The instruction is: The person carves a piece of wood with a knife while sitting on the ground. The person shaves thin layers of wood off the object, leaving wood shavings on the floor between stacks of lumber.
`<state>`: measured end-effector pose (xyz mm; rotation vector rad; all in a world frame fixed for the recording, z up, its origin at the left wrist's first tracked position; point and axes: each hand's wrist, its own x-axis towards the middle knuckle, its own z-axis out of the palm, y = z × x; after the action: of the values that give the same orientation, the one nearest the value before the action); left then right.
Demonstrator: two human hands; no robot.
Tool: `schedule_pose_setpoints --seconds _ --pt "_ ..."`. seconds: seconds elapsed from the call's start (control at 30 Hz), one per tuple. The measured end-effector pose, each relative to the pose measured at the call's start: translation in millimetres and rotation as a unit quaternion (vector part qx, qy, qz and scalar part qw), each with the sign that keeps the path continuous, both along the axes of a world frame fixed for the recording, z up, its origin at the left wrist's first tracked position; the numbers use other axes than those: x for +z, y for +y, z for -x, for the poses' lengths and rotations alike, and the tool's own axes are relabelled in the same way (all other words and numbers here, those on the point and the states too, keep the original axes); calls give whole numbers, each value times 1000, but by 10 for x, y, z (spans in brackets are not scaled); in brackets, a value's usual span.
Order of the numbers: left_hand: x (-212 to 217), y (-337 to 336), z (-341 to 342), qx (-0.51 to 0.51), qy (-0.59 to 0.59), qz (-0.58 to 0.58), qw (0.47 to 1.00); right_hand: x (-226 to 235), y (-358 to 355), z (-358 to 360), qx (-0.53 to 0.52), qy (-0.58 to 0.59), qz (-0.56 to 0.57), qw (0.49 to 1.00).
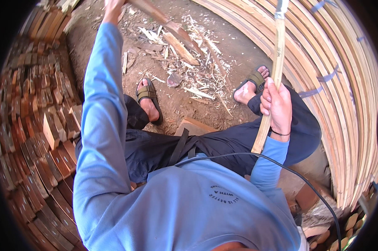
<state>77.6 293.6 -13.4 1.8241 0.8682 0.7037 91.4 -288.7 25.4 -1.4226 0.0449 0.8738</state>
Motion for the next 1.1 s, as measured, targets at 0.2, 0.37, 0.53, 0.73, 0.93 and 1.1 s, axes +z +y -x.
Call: schedule_pose_setpoints --seconds 0.2,0.37,0.53,0.73,0.93,1.1 --pt "-660 130 714 213 -8 -105 971 -16 20 1 11 7 11 1000" --pt "-723 -223 1029 226 6 -66 972 -32 73 55 21 3 37 999" --pt "-540 -636 1325 167 -98 57 979 -79 130 82 45 7 62 997" --pt "-626 -880 1460 184 -196 109 957 -150 133 100 58 -13 89 994" --pt "-800 -856 1413 212 -301 69 927 -207 187 126 60 -40 132 989" --pt "-703 -940 1390 169 -303 140 927 -468 152 141 133 -119 212 961"
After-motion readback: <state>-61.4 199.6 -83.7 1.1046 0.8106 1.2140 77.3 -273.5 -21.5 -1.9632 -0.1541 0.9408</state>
